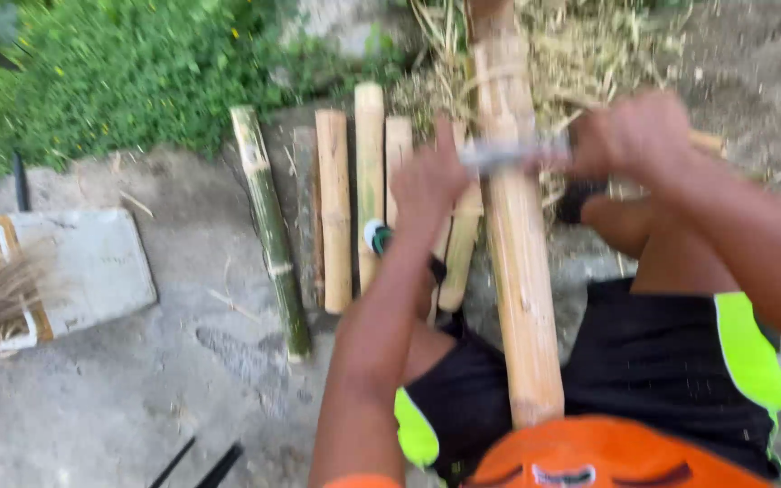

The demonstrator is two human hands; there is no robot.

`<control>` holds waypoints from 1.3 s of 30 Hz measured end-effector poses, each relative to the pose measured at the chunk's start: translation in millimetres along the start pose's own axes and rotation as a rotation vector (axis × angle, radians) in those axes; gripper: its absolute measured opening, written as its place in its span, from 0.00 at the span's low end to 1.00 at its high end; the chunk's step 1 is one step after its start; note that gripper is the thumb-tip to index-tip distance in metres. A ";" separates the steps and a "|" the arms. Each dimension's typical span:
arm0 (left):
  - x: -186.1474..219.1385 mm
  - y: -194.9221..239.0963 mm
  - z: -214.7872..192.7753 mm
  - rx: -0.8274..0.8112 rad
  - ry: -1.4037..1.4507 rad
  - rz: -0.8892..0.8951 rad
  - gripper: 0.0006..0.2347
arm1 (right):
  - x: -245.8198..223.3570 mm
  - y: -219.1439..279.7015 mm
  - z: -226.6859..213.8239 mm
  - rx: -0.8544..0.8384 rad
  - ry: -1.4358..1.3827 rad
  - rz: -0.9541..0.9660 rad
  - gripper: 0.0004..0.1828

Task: The recorder uses a large knife to scrape the outer surface of bamboo poles while holding them between their legs.

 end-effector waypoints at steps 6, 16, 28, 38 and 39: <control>4.0 -47.2 -33.3 -0.089 -0.037 -0.059 0.22 | 15.8 -31.8 -28.8 0.181 0.013 -0.013 0.52; 4.3 -19.9 -17.2 -0.088 0.075 -0.039 0.20 | 8.6 -15.4 -9.3 0.143 0.157 -0.040 0.52; -5.4 -51.9 1.3 0.016 0.042 0.002 0.26 | 20.9 -29.7 -32.4 0.282 0.190 -0.013 0.53; 0.1 -65.4 -17.9 0.018 -0.045 -0.004 0.26 | 19.1 -37.1 -29.8 0.154 0.147 0.012 0.50; 7.5 -55.8 -26.8 -0.141 -0.021 -0.049 0.32 | 24.4 -34.7 -30.0 0.158 0.147 0.009 0.50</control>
Point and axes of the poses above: each hand's wrist, its own y-axis away from the middle knuckle, its own z-axis out of the palm, x = y × z, the point moved 2 cm from there along -y, towards the middle knuckle, and after that the axes turned 7 degrees about -z, right-handed, at the moved point
